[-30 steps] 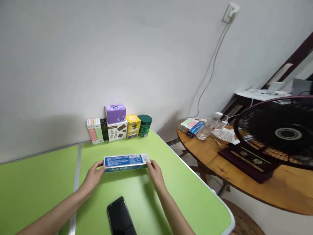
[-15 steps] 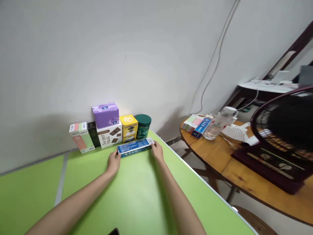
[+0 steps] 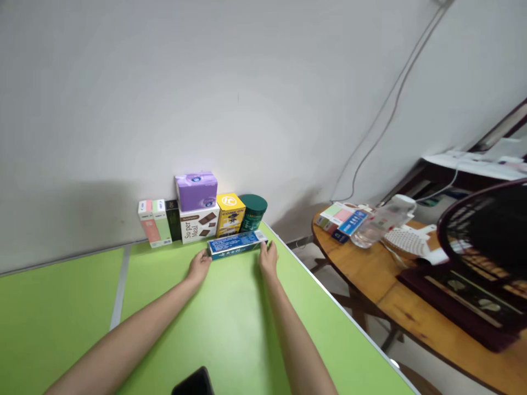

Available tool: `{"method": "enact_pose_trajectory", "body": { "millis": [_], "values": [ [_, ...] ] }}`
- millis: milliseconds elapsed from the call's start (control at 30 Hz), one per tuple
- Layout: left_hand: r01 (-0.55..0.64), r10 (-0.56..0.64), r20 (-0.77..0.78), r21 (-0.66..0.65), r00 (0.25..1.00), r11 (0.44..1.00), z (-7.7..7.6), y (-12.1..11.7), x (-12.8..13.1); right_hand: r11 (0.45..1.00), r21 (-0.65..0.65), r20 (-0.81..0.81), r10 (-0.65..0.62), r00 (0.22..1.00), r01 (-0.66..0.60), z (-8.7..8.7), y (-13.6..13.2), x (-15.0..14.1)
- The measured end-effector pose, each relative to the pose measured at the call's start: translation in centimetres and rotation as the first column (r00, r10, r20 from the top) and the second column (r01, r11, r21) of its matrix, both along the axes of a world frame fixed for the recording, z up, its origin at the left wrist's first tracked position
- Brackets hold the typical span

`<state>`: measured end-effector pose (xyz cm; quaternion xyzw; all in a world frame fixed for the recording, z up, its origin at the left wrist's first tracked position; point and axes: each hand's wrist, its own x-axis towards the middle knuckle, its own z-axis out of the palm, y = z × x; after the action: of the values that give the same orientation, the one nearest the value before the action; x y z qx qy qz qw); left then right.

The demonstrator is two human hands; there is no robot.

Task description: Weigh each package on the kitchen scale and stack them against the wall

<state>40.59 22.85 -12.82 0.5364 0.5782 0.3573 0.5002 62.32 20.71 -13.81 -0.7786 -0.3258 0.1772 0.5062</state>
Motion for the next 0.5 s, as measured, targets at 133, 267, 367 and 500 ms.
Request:
{"method": "enact_pose_trajectory", "body": {
  "millis": [133, 267, 367, 500],
  "values": [
    [0.143, -0.134, 0.102, -0.085, 0.986, 0.986, 1.6, -3.0, -4.6, 0.984, 0.061, 0.028, 0.167, 0.986, -0.168, 1.6, -4.2, -6.7],
    [0.311, -0.288, 0.166, -0.135, 0.943, 0.941, 2.4, -7.2, -12.1, 0.787, 0.042, -0.063, 0.617, 0.784, -0.616, 3.6, -8.6, -15.0],
    [0.393, -0.363, 0.184, -0.167, 0.913, 0.904, 3.3, -10.9, -18.3, 0.403, 0.026, -0.207, 0.897, 0.390, -0.915, 6.5, -11.6, -21.4],
    [0.448, -0.401, 0.243, -0.185, 0.883, 0.875, 4.8, -15.3, -26.3, 0.083, -0.026, -0.268, 0.960, 0.087, -0.996, 10.2, -13.8, -28.8]
  ]
}}
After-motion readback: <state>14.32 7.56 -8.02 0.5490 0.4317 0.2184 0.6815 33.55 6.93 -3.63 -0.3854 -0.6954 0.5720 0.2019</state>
